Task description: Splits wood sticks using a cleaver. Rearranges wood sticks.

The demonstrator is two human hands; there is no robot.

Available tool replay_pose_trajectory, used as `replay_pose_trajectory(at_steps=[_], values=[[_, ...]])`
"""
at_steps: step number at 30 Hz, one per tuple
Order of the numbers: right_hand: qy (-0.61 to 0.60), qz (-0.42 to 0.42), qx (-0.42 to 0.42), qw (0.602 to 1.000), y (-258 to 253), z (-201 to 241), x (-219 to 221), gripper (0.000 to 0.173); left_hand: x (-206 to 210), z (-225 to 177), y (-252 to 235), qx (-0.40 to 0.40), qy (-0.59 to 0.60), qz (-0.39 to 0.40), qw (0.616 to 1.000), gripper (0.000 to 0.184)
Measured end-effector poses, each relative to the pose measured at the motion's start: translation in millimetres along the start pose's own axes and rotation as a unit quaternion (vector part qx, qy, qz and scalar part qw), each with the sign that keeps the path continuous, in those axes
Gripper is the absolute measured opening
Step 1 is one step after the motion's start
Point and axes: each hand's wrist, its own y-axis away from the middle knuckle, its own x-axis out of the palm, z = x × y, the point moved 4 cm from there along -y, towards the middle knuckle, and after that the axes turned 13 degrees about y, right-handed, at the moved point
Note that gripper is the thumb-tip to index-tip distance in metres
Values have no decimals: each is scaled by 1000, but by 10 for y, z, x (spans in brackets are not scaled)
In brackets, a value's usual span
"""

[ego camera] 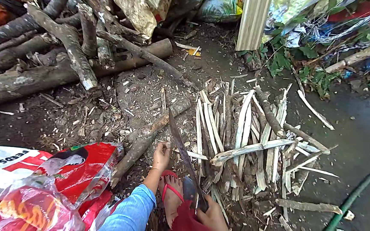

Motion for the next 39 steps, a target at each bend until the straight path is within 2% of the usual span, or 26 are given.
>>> replay_pose_trajectory(at_steps=[4,12,17,23,27,30,35,39], values=[[13,-1,-11,1000,-10,-4,31,44,16,63,48,17,-62,27,998,27],[58,13,-5,998,-28,19,67,43,58,6,87,32,-119,28,992,27],[111,84,38,990,-165,43,106,46,75,-2,97,38,-159,29,986,28],[72,15,7,997,-94,7,113,44,97,-44,55,24,-190,59,980,29],[24,9,-19,1000,-32,-32,120,41,115,-12,74,30,-181,47,982,29],[-29,20,-52,998,23,3,97,41,107,-39,59,3,-194,49,980,31],[11,-17,-44,999,-35,58,61,43,114,-50,41,12,-192,51,980,32],[51,31,2,998,-151,61,117,44,113,-25,53,32,-184,42,981,30]])
